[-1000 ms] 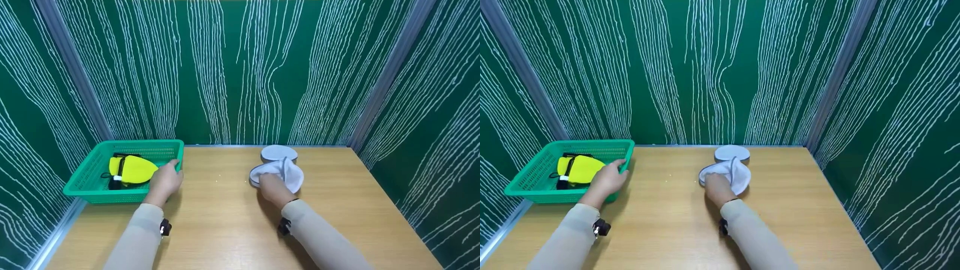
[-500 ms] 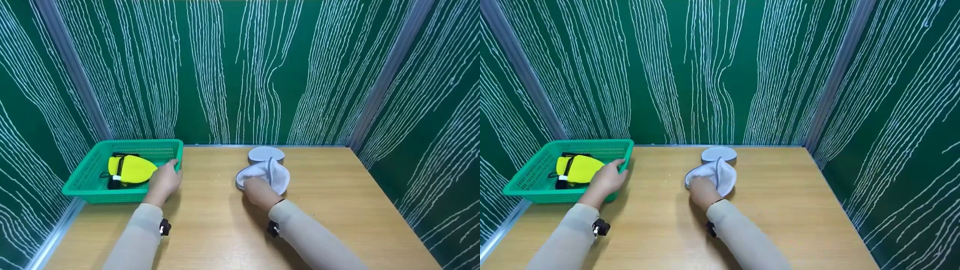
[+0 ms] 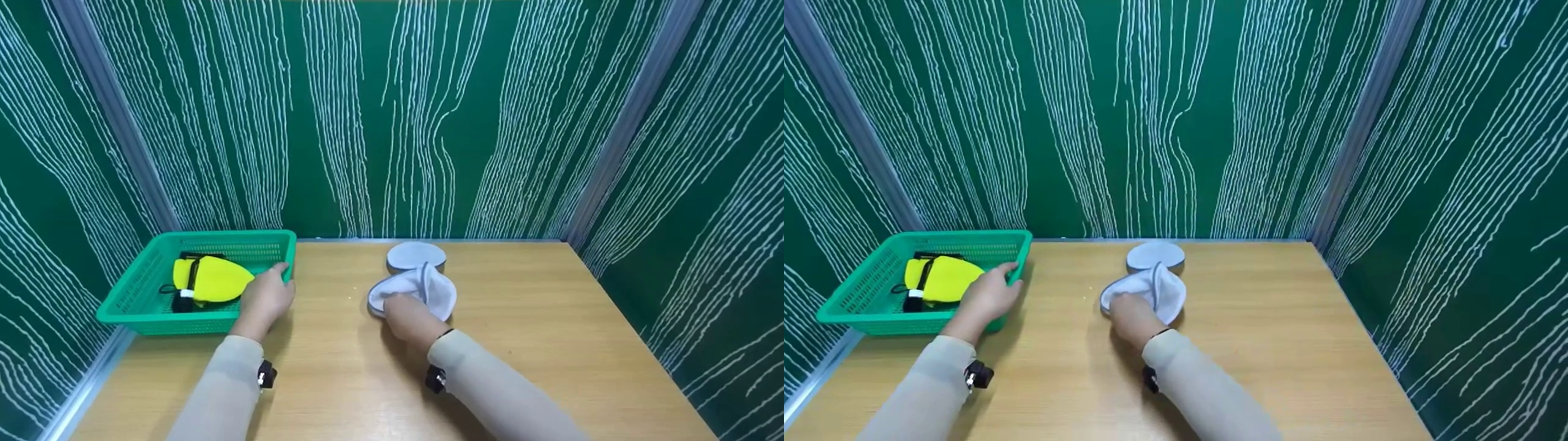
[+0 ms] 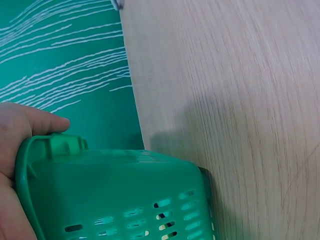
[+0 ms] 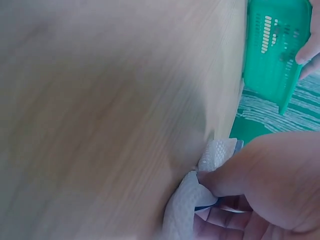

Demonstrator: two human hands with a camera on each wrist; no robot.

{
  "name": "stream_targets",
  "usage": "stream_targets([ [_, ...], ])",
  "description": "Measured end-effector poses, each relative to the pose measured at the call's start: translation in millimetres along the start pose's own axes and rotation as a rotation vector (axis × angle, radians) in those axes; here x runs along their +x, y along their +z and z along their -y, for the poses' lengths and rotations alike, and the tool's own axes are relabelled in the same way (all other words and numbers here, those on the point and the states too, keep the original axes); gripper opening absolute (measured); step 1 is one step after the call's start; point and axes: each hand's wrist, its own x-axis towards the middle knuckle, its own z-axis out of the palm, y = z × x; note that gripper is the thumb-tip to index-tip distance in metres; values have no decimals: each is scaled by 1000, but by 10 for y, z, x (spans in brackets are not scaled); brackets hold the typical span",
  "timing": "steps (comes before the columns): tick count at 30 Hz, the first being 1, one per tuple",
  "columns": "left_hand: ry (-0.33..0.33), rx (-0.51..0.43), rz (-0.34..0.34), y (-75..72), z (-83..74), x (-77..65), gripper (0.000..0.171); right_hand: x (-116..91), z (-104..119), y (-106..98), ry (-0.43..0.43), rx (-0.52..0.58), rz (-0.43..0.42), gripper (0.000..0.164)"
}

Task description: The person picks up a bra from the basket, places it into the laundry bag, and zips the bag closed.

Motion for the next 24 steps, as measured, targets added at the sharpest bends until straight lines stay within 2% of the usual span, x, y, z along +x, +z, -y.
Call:
stream_targets([
  [4, 1, 7, -6, -12, 11, -7, 62, -11, 124, -40, -41, -2, -33, 10],
  [5, 1, 9, -6, -14, 10, -9, 62, 13, 121, -18, -49, -13, -24, 9],
  [6, 0, 8, -5, -15, 7, -11, 62, -7, 168, -79, -41, 3, -7, 8],
  [9, -8, 6, -2, -6, -2, -12, 61, -64, 296, -263, -3, 101, 75, 9],
  [13, -18, 6, -6, 6, -20, -4, 61, -154, 403, -430, 5, 219, 96, 13],
  [16, -18, 0, -10, 15, -37, -1, 62, -175, 442, -467, -23, 190, 68, 12],
  [17, -15, 0, -12, 16, -42, -3, 62, -195, 482, -535, -18, 178, 75, 10],
  [19, -12, 1, -17, 11, -47, -4, 61, -172, 461, -487, -47, 104, 42, 10],
  [22, -12, 6, -20, -16, -45, -4, 60, -159, 481, -530, -1, 112, 66, 14],
  [24, -13, 11, -26, -53, -33, 8, 60, -154, 483, -567, 60, 175, 102, 18],
])
